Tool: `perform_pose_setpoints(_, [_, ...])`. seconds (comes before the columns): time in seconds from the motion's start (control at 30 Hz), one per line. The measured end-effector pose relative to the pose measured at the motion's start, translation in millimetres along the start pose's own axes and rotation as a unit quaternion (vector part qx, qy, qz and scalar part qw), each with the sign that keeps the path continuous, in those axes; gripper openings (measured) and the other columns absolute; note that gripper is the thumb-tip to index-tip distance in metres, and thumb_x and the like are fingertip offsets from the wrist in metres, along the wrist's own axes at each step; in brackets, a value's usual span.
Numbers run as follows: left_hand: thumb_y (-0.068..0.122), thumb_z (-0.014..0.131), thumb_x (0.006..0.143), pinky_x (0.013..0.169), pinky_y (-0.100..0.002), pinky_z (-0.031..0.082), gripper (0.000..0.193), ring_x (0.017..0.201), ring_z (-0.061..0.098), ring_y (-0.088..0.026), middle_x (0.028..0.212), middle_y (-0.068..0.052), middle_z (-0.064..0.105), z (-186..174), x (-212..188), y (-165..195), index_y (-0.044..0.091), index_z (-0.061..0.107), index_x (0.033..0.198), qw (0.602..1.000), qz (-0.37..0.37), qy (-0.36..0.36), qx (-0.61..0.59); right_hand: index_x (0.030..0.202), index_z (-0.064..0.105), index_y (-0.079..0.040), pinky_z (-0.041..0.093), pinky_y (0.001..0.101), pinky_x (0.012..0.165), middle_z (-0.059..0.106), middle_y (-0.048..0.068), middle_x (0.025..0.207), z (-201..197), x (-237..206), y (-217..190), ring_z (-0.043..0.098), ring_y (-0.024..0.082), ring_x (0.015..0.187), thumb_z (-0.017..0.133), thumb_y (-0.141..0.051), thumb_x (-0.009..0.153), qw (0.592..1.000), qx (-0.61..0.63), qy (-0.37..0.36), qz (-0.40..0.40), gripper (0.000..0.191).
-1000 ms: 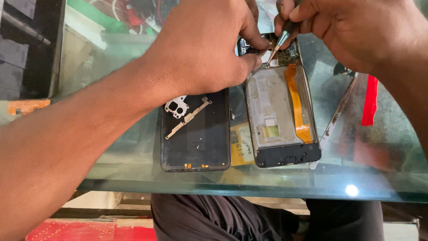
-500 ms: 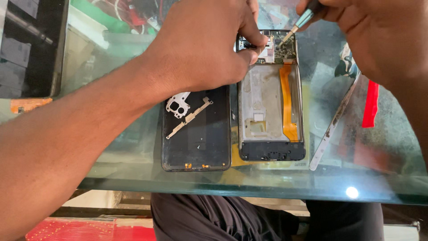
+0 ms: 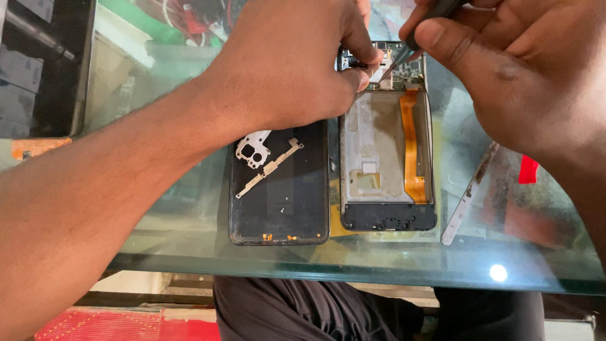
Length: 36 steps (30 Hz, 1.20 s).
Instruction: The person uses a screwdriver and tweezers to remove screws and small components from a disassembled smartphone. They carefully manipulate the internal parts and place removed screws on the glass work surface.
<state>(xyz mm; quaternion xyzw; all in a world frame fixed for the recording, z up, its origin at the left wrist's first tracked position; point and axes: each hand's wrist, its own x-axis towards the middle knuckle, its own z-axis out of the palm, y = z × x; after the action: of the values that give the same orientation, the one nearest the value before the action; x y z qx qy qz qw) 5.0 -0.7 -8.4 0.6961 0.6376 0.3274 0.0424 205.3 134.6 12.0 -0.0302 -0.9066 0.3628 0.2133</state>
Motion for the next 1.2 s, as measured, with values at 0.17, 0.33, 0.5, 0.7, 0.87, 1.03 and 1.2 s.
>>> perform_pose_setpoints(0.17, [0.016, 0.081, 0.077, 0.066, -0.043, 0.047, 0.016, 0.076, 0.067, -0.028, 0.085, -0.008, 0.070, 0, -1, 0, 0.009, 0.081, 0.091, 1.000, 0.003, 0.008, -0.006, 0.120, 0.056, 0.007, 0.057, 0.0331, 0.105, 0.065, 0.016, 0.117, 3, 10, -14, 0.066, 0.021, 0.114, 0.053, 0.009, 0.106, 0.999, 0.021, 0.005, 0.041, 0.014])
perform_pose_setpoints(0.33, [0.016, 0.081, 0.077, 0.065, -0.043, 0.047, 0.016, 0.076, 0.067, -0.028, 0.085, -0.008, 0.070, 1, -1, -1, 0.008, 0.082, 0.091, 1.000, 0.020, 0.016, -0.007, 0.120, 0.056, 0.005, 0.058, 0.0327, 0.107, 0.064, 0.014, 0.118, 3, 11, -17, 0.067, 0.021, 0.116, 0.053, 0.010, 0.107, 0.999, 0.025, 0.004, 0.037, 0.015])
perform_pose_setpoints(0.5, [0.015, 0.080, 0.078, 0.064, -0.043, 0.046, 0.016, 0.074, 0.067, -0.028, 0.083, -0.008, 0.070, 1, -1, -2, 0.007, 0.081, 0.092, 1.000, 0.021, 0.016, -0.012, 0.124, 0.056, 0.007, 0.059, 0.0318, 0.106, 0.065, 0.017, 0.118, 3, 2, -10, 0.069, 0.022, 0.117, 0.055, 0.015, 0.111, 1.000, -0.026, 0.004, -0.001, 0.014])
perform_pose_setpoints(0.7, [0.015, 0.080, 0.081, 0.063, -0.043, 0.046, 0.015, 0.073, 0.066, -0.028, 0.083, -0.008, 0.069, 1, -1, -4, 0.005, 0.081, 0.092, 0.998, 0.054, 0.026, -0.003, 0.121, 0.059, 0.013, 0.060, 0.0330, 0.100, 0.069, 0.022, 0.114, 2, -7, -5, 0.073, 0.026, 0.113, 0.067, 0.015, 0.112, 0.985, -0.141, 0.008, -0.100, 0.012])
perform_pose_setpoints(0.87, [0.016, 0.080, 0.078, 0.062, -0.043, 0.046, 0.016, 0.071, 0.066, -0.028, 0.083, -0.008, 0.069, -1, -1, -2, 0.005, 0.080, 0.090, 1.000, 0.017, 0.010, -0.006, 0.087, 0.055, 0.008, 0.063, 0.0334, 0.097, 0.069, 0.023, 0.107, 2, -6, -5, 0.074, 0.027, 0.108, 0.077, 0.003, 0.106, 0.979, -0.159, 0.020, -0.122, 0.029])
perform_pose_setpoints(1.03, [0.018, 0.081, 0.080, 0.064, -0.043, 0.048, 0.016, 0.071, 0.067, -0.027, 0.080, -0.008, 0.069, -1, -1, 0, 0.006, 0.080, 0.091, 1.000, -0.001, -0.003, 0.006, 0.085, 0.063, 0.009, 0.061, 0.0343, 0.082, 0.068, 0.021, 0.087, 0, -4, -9, 0.075, 0.025, 0.094, 0.083, -0.004, 0.099, 0.960, -0.250, 0.028, -0.127, 0.029])
perform_pose_setpoints(1.2, [0.022, 0.081, 0.081, 0.063, -0.042, 0.048, 0.018, 0.068, 0.067, -0.027, 0.075, -0.009, 0.069, -1, -1, 0, 0.008, 0.079, 0.092, 0.999, -0.047, -0.017, 0.009, 0.082, 0.059, 0.006, 0.061, 0.0332, 0.085, 0.066, 0.019, 0.085, 1, -3, -6, 0.074, 0.023, 0.094, 0.081, -0.003, 0.102, 0.969, -0.215, 0.024, -0.120, 0.031])
